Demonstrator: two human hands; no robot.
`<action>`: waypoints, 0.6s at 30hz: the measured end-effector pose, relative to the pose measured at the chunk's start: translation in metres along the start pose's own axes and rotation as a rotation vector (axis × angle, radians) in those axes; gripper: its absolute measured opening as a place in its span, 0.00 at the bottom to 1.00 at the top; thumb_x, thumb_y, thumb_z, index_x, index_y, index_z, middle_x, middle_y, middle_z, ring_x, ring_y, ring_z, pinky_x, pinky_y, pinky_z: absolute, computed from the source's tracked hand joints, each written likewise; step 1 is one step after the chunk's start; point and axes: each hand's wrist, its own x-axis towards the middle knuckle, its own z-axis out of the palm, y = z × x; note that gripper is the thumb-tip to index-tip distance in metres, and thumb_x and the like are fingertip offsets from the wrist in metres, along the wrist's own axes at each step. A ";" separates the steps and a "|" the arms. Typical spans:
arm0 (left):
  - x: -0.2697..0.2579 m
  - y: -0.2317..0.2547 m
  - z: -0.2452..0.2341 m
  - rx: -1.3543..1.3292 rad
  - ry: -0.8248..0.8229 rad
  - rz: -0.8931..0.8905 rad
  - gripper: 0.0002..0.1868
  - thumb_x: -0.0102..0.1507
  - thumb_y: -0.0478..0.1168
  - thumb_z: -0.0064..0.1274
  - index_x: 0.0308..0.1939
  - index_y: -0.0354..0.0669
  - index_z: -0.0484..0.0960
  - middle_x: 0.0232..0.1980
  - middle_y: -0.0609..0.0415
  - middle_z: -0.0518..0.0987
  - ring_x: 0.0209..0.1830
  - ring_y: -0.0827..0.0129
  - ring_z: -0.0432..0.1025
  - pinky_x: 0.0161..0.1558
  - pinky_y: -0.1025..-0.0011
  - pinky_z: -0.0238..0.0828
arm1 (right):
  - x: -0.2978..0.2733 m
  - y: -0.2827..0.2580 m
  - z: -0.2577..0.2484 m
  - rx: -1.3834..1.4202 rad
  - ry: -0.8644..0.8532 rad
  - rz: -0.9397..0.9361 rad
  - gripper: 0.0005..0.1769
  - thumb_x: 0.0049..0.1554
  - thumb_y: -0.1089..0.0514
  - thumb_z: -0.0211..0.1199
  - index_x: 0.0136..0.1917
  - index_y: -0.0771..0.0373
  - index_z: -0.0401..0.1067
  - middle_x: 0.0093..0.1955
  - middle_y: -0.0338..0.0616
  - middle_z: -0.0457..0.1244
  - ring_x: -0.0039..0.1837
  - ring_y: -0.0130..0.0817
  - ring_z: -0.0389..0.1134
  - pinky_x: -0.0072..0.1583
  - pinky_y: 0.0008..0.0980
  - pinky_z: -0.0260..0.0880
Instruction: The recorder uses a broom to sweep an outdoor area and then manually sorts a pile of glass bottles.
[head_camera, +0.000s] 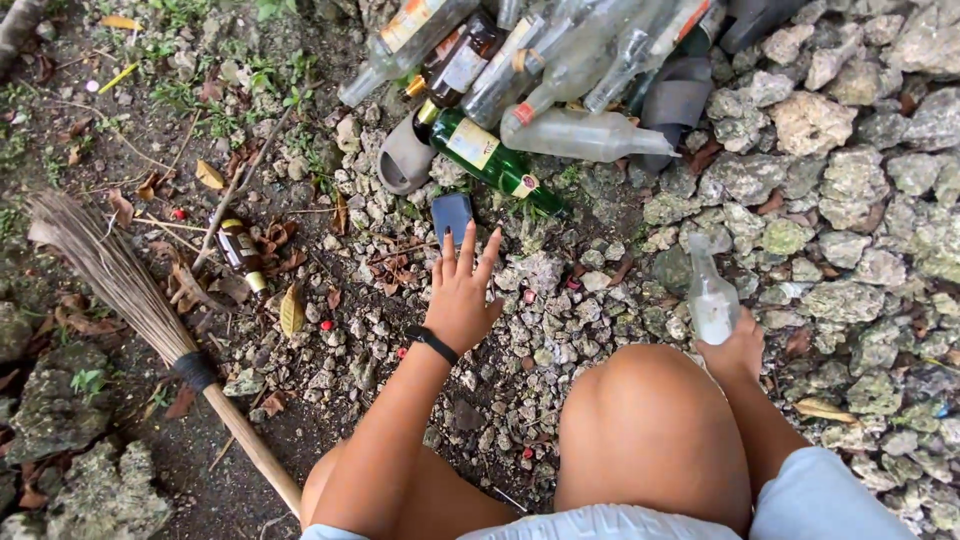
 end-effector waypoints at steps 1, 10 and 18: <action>-0.001 -0.001 -0.003 -0.005 0.020 0.003 0.59 0.52 0.46 0.67 0.80 0.58 0.45 0.82 0.38 0.45 0.80 0.32 0.41 0.72 0.39 0.44 | 0.003 -0.002 0.000 0.054 0.015 -0.054 0.64 0.38 0.55 0.78 0.81 0.58 0.46 0.75 0.65 0.53 0.76 0.61 0.55 0.74 0.51 0.59; -0.008 -0.014 -0.026 0.029 0.061 -0.083 0.56 0.53 0.48 0.66 0.79 0.58 0.48 0.81 0.39 0.46 0.79 0.31 0.42 0.72 0.40 0.44 | -0.001 -0.250 -0.132 0.103 0.098 -0.917 0.47 0.46 0.58 0.73 0.76 0.57 0.59 0.72 0.56 0.57 0.74 0.58 0.57 0.75 0.51 0.55; -0.005 -0.022 -0.047 0.140 0.122 -0.177 0.52 0.57 0.49 0.62 0.79 0.53 0.48 0.81 0.39 0.47 0.79 0.32 0.42 0.73 0.38 0.42 | 0.173 -0.437 -0.212 -0.262 0.381 -1.292 0.41 0.50 0.63 0.70 0.76 0.59 0.62 0.74 0.53 0.56 0.79 0.55 0.54 0.79 0.62 0.45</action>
